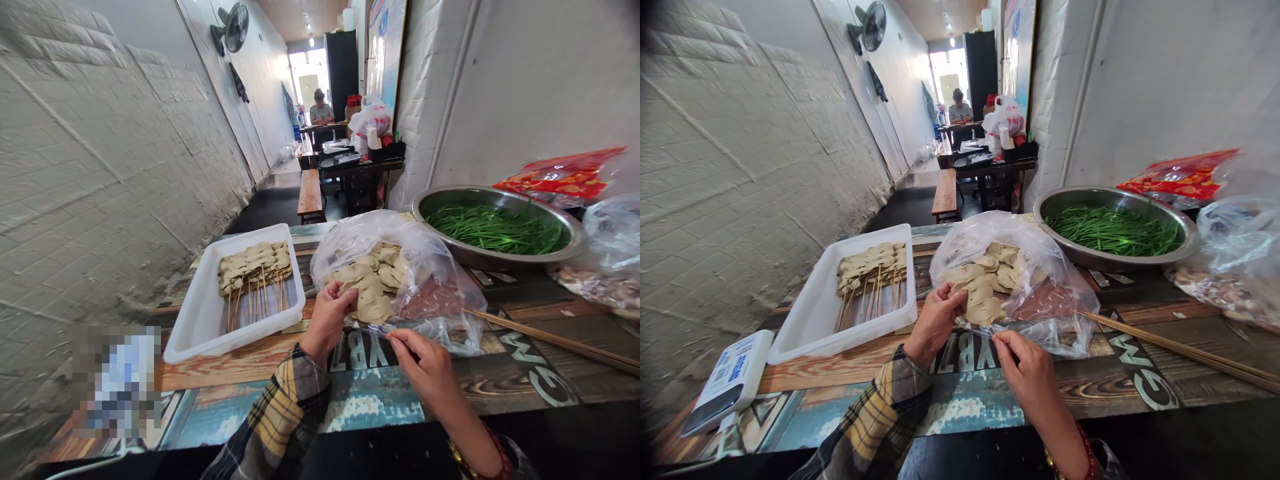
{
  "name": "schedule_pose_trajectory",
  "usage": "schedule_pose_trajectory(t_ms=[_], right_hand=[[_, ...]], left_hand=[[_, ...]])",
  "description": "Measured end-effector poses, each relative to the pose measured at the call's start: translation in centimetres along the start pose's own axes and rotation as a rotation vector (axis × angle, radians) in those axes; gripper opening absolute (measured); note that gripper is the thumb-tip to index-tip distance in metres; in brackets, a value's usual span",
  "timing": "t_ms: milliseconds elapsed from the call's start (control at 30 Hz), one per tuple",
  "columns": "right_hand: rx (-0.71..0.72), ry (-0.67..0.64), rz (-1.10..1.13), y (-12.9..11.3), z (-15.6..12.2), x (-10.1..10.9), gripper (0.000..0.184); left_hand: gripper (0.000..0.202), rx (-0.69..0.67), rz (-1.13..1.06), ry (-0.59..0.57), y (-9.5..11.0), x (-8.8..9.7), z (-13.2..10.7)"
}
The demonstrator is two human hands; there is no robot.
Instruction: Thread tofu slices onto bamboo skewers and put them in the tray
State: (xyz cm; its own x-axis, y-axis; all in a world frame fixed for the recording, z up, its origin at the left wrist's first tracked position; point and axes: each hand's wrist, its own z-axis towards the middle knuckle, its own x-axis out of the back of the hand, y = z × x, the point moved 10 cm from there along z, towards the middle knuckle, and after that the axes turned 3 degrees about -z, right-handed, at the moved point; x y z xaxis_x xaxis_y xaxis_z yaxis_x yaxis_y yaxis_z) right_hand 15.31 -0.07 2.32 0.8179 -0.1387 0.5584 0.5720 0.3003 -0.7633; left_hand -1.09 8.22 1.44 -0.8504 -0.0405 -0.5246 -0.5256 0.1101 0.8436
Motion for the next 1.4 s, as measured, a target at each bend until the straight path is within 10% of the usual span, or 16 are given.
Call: schedule_pose_trajectory(t_ms=[967,1400], right_hand=[[0.015,0.130,-0.118,-1.1,-0.6,-0.8,0.029],[-0.017,0.155,-0.068,-3.1,1.4,0.0,0.039]], left_hand=[[0.040,0.026,-0.135,-0.021,-0.7,0.3,0.2],[0.047,0.087,-0.272,-0.277,-0.2,-2.6,-1.4]])
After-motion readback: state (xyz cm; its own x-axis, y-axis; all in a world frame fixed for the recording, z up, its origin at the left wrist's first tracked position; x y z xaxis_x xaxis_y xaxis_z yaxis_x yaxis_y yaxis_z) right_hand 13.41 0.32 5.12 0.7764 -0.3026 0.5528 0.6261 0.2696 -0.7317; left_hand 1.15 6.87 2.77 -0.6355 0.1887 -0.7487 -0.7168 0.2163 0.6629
